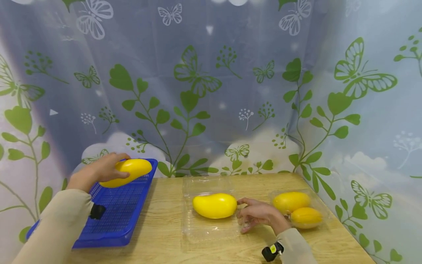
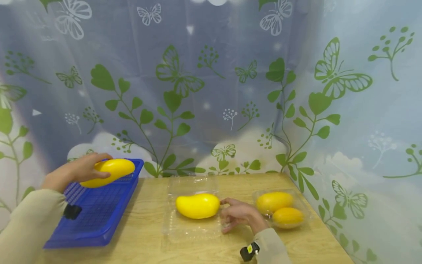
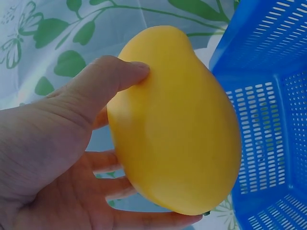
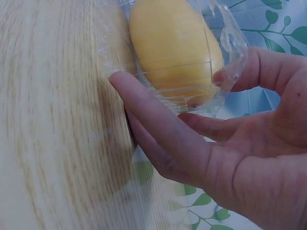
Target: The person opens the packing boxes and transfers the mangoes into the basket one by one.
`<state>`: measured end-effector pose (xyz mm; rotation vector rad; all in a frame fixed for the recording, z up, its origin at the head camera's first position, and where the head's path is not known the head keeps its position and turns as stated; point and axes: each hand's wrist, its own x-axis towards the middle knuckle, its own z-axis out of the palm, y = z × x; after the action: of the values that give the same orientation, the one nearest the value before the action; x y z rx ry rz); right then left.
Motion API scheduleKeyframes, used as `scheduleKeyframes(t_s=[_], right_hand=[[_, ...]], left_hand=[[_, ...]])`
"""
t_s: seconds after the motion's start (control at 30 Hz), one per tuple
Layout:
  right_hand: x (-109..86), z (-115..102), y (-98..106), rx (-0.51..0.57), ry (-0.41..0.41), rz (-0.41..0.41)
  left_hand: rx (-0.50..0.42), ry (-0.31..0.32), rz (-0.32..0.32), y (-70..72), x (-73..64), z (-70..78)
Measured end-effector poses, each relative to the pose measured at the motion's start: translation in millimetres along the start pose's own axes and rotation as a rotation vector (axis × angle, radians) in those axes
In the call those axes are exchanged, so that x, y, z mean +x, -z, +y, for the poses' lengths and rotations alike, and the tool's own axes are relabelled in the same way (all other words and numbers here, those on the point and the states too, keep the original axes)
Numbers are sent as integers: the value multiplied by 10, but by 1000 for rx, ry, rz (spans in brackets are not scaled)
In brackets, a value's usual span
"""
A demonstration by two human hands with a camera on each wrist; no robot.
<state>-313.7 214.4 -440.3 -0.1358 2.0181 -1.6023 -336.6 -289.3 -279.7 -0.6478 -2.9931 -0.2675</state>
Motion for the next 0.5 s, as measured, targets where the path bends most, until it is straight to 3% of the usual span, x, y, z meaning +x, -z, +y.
scheduleKeyframes(t_s=[0.5], right_hand=[[-1, -2, 3, -2, 11, -10]], left_hand=[[3, 37, -5, -77, 28, -177]])
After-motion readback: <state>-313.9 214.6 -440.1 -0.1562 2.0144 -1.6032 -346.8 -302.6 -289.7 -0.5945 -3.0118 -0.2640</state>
